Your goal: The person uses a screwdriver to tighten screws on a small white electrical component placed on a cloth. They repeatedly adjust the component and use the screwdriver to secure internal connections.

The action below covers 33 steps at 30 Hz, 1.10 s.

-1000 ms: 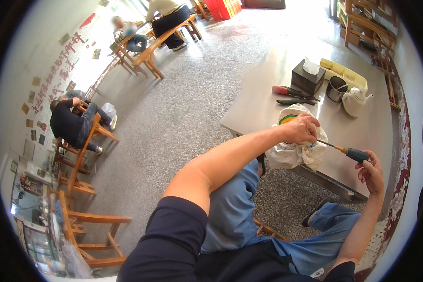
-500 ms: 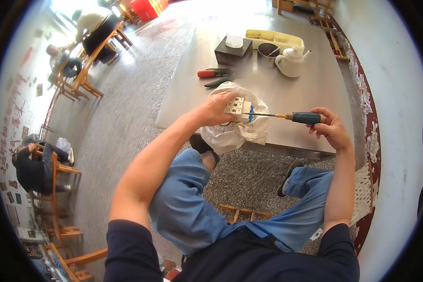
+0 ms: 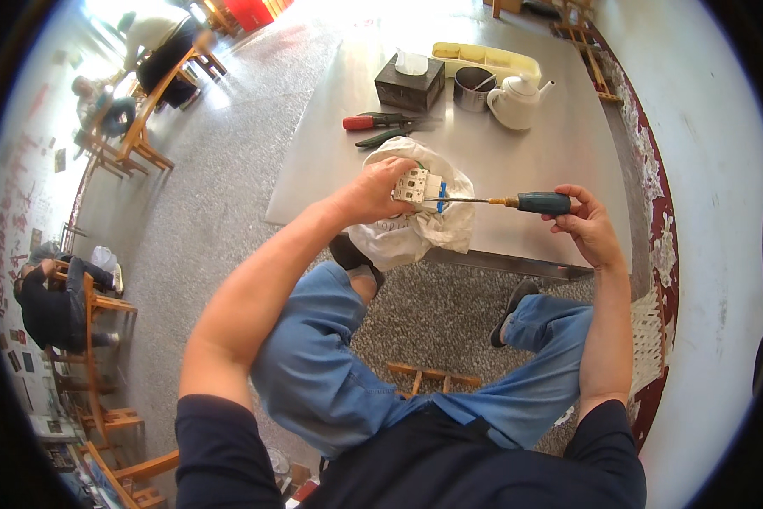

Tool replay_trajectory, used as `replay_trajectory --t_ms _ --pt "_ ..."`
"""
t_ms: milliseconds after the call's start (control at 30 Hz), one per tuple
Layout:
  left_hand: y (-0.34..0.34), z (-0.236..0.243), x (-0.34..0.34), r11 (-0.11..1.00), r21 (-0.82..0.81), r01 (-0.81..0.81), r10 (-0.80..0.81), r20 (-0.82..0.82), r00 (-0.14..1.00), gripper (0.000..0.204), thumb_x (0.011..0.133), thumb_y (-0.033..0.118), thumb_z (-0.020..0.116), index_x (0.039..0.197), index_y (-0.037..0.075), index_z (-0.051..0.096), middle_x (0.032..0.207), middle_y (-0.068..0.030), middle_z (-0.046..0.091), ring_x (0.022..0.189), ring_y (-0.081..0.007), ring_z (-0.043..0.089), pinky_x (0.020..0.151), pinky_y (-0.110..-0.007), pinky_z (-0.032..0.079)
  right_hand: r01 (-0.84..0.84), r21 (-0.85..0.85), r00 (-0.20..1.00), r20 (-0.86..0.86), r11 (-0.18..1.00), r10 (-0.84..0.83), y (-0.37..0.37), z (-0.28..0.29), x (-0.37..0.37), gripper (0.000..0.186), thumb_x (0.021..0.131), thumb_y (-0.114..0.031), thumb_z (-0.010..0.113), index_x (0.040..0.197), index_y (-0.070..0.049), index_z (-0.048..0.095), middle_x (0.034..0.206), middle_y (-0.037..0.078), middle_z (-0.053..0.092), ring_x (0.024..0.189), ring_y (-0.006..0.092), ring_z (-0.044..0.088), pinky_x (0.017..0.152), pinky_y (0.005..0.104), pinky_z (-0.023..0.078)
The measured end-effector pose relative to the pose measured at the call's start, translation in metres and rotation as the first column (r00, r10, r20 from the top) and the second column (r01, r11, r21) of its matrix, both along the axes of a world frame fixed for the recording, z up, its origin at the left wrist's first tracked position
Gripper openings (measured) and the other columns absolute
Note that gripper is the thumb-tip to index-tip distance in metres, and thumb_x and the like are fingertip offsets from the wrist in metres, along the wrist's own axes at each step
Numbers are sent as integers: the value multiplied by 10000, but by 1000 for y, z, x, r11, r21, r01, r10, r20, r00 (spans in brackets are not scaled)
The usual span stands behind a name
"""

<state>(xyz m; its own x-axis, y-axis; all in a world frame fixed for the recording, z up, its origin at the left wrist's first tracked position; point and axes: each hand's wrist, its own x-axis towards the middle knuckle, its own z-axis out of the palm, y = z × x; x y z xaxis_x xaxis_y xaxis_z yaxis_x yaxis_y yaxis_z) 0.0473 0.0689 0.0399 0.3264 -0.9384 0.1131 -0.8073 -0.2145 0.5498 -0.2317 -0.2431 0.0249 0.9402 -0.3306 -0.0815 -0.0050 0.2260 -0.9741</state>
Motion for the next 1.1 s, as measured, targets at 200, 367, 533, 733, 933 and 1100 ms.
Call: replay_trajectory --t_ms 200,367,533,733,933,1100 --pt "2 -5 1 999 -21 -28 27 -24 999 646 766 160 863 1327 33 568 1254 -183 624 1192 -339 597 1019 -411 502 12 51 999 50 999 -15 2 -4 -1 496 866 105 674 1342 -1 580 1113 189 717 992 257 726 891 345 615" --pt "2 -4 0 997 21 -71 72 -69 995 641 768 154 862 1330 49 572 1262 -167 625 1191 -317 603 1008 -403 511 31 56 996 87 998 -36 6 -7 -1 496 862 95 690 1334 -25 593 1112 176 726 984 239 732 913 345 613" --pt "5 -3 1 991 64 -120 124 -63 990 628 767 147 861 1320 53 580 1263 -162 631 1180 -306 617 1011 -391 507 44 64 994 95 997 -50 8 -7 0 496 866 127 663 1337 -17 598 1119 189 718 1011 254 723 955 372 601" --pt "5 -3 2 992 36 -119 123 -152 981 644 767 157 868 1330 40 579 1257 -174 641 1157 -295 639 1015 -382 509 44 -4 999 20 999 -44 12 -1 -2 433 926 2 681 1344 19 573 1093 191 720 938 243 739 830 330 635" --pt "-1 3 -2 987 99 -130 142 -122 982 679 769 170 873 1364 44 571 1265 -174 638 1179 -292 632 1021 -381 509 -9 -135 987 -158 991 -13 -5 -9 -5 402 1023 -376 628 1043 21 680 791 119 714 595 157 686 508 252 566" --pt "2 -1 1 986 101 -134 146 -117 982 685 765 186 882 1358 37 574 1263 -178 634 1193 -296 620 1029 -391 508 -20 -147 957 -290 989 -23 -4 -9 0 512 1027 -503 569 869 -27 675 708 79 673 494 113 601 415 224 444"
